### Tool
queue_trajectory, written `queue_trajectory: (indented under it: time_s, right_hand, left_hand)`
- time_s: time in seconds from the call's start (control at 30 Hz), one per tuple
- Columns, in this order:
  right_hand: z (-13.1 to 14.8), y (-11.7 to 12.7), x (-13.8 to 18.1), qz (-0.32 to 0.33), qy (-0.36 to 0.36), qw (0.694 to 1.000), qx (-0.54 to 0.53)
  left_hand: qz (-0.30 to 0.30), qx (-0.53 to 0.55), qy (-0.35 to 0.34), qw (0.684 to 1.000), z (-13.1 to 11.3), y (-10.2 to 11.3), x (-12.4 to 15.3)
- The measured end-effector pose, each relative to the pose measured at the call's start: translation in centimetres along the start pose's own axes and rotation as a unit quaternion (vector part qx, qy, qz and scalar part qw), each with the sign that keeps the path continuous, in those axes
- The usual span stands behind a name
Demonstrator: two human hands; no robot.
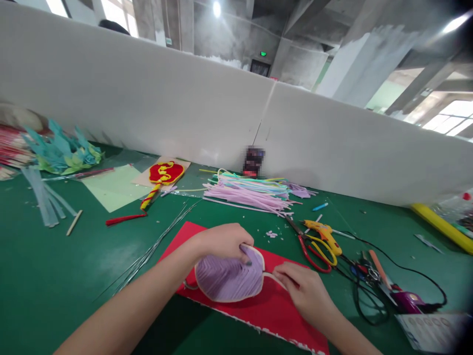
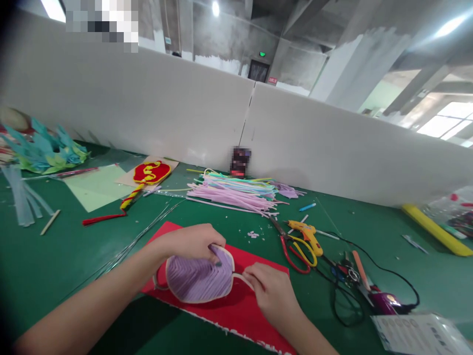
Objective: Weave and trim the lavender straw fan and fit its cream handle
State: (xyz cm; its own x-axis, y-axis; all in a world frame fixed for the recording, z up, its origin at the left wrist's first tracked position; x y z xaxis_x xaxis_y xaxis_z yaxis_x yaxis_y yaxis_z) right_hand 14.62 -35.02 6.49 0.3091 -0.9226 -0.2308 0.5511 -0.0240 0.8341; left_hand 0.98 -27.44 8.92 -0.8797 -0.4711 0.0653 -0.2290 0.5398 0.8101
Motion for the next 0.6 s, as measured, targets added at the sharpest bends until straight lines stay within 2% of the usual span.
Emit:
queue_trajectory:
  time_s: [0.07, 0.17, 0.23, 0.27, 0.4, 0.47, 0.53, 0.6]
  right_hand:
    - [-0.7, -0.6, -0.3, 0.062, -0.088, 0.991, -0.086]
    - [-1.4, -1.9, -0.2, 0.157, -0.209, 0.936, -0.237]
    - [-1.3, -2.3, -0.1, 0.185, -0.239, 0.909, -0.285]
    - [-1.1, -2.2, -0.2, 0.182, -0.230, 0.913, -0.282]
    - [0.2, -0.7, -0.5, 0.082, -0.110, 0.981, -0.134]
    - [1.2, 0.3, -0.2, 0.010, -0.021, 0.999, -0.026]
    - [2.6, 1.1, 0.3, -0.062, 0.090, 0.991, 0.079]
    - [3.8, 1.5, 1.0, -0.109, 0.190, 0.961, 0.171]
  left_hand:
    - [0.002, -0.013, 0.006, 1.000, -0.4, -0.1, 0.1]
    - [-0.005, -0.021, -0.005, 1.000, -1.1, -0.1, 0.2]
    - [-0.007, -0.019, -0.010, 1.000, -1.4, 0.0, 0.3]
    - [-0.006, -0.018, -0.009, 1.000, -1.3, 0.0, 0.4]
    - [0.001, -0.001, -0.013, 1.000, -0.8, 0.2, 0.4]
    - [0.000, 0.012, -0.018, 1.000, -0.4, 0.2, 0.3]
    - [-0.006, 0.020, -0.018, 1.000, 0.1, 0.0, 0.1]
    - [-0.012, 0.030, -0.017, 0.999, 0.5, 0.0, 0.0]
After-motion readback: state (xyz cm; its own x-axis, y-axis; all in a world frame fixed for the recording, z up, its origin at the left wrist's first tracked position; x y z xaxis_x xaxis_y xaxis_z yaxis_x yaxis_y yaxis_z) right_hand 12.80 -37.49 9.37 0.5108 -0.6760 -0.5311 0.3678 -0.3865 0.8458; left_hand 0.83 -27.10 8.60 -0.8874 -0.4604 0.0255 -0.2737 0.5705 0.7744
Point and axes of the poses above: each hand's wrist, its own x-axis away from the middle knuckle, its own y-axis out of the back of the hand, z = x × y, the point moved 7 cm from there along -x, towards the middle knuckle
